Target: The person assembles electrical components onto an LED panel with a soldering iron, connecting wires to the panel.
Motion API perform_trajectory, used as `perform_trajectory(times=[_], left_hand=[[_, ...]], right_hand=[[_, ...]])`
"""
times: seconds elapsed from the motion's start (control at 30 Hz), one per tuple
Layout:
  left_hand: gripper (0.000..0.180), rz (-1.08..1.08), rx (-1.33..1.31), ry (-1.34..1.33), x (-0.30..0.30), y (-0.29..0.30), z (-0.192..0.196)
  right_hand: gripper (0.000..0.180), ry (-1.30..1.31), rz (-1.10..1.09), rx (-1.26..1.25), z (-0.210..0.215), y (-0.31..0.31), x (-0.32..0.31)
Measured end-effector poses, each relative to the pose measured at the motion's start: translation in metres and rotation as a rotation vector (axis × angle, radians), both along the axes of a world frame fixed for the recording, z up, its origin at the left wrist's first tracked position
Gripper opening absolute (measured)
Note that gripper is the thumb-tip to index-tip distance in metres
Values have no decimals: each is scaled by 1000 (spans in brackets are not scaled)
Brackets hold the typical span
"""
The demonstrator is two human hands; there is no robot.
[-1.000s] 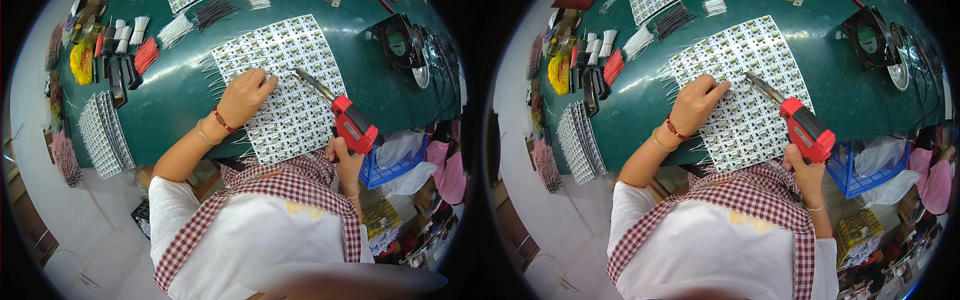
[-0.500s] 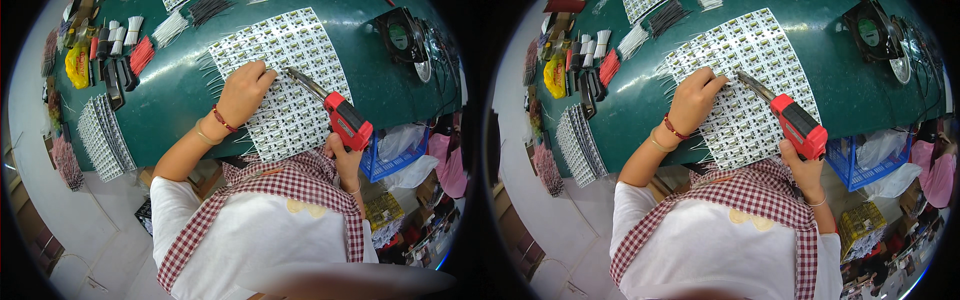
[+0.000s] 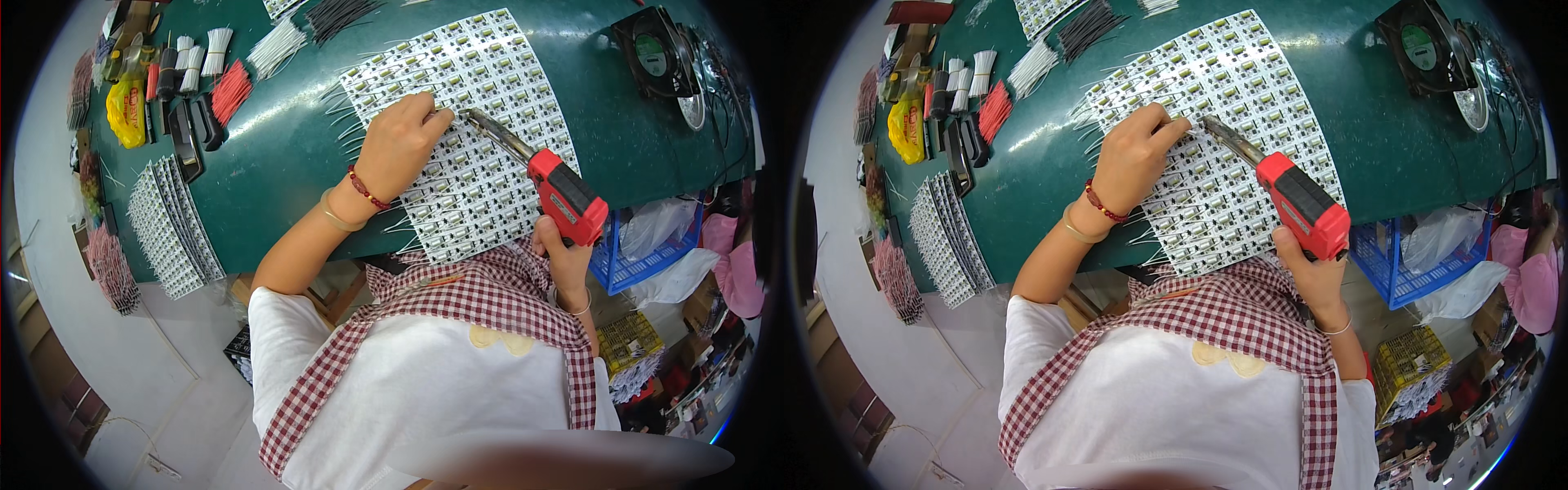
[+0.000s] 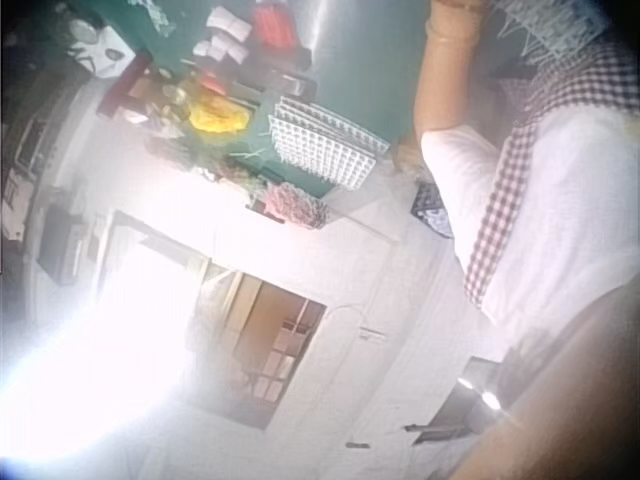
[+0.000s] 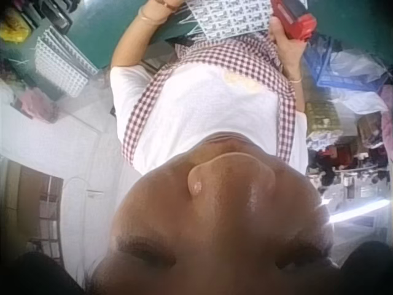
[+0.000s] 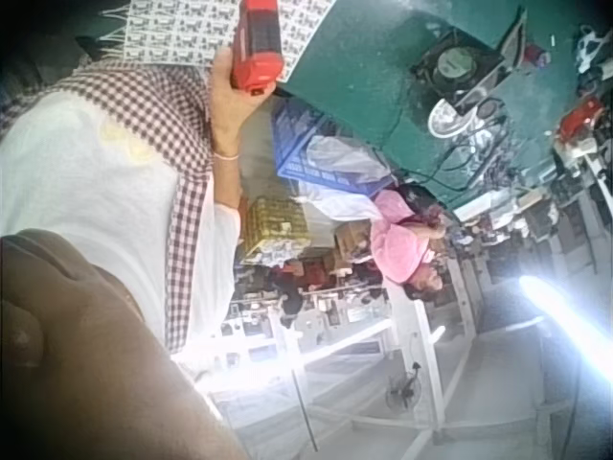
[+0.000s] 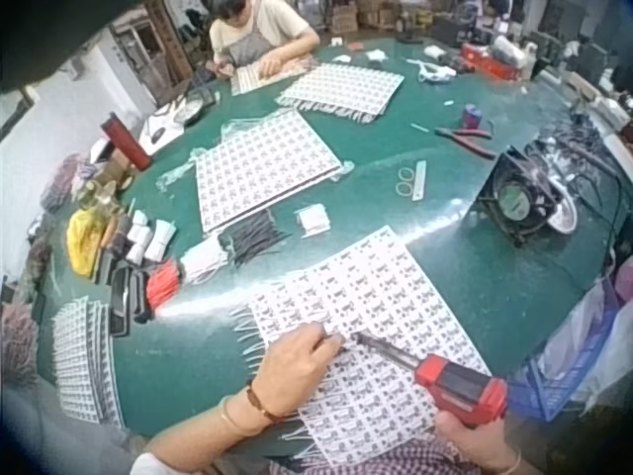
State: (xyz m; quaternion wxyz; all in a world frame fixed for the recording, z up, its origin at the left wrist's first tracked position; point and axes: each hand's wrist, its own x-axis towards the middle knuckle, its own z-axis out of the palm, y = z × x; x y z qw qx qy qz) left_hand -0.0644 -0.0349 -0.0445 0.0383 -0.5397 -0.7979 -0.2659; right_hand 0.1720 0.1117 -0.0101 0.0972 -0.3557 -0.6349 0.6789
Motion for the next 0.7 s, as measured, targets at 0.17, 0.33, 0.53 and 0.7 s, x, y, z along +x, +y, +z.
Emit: perform_trajectory(times=[0.17, 0.33, 0.53, 0.7], left_hand=[[30, -8, -5, -22, -2, 1, -1], [33, 0, -1, -40, -2, 1, -3], [32, -1, 1, -32, 0, -1, -2], [31, -3, -4, -23, 2, 0, -1]], right_hand=[[15, 30, 21, 70, -4, 0, -1], [15, 54, 76, 229, -14, 1, 2], [27, -2, -11, 113, -17, 3, 13], [27, -49, 52, 98, -12, 4, 9]])
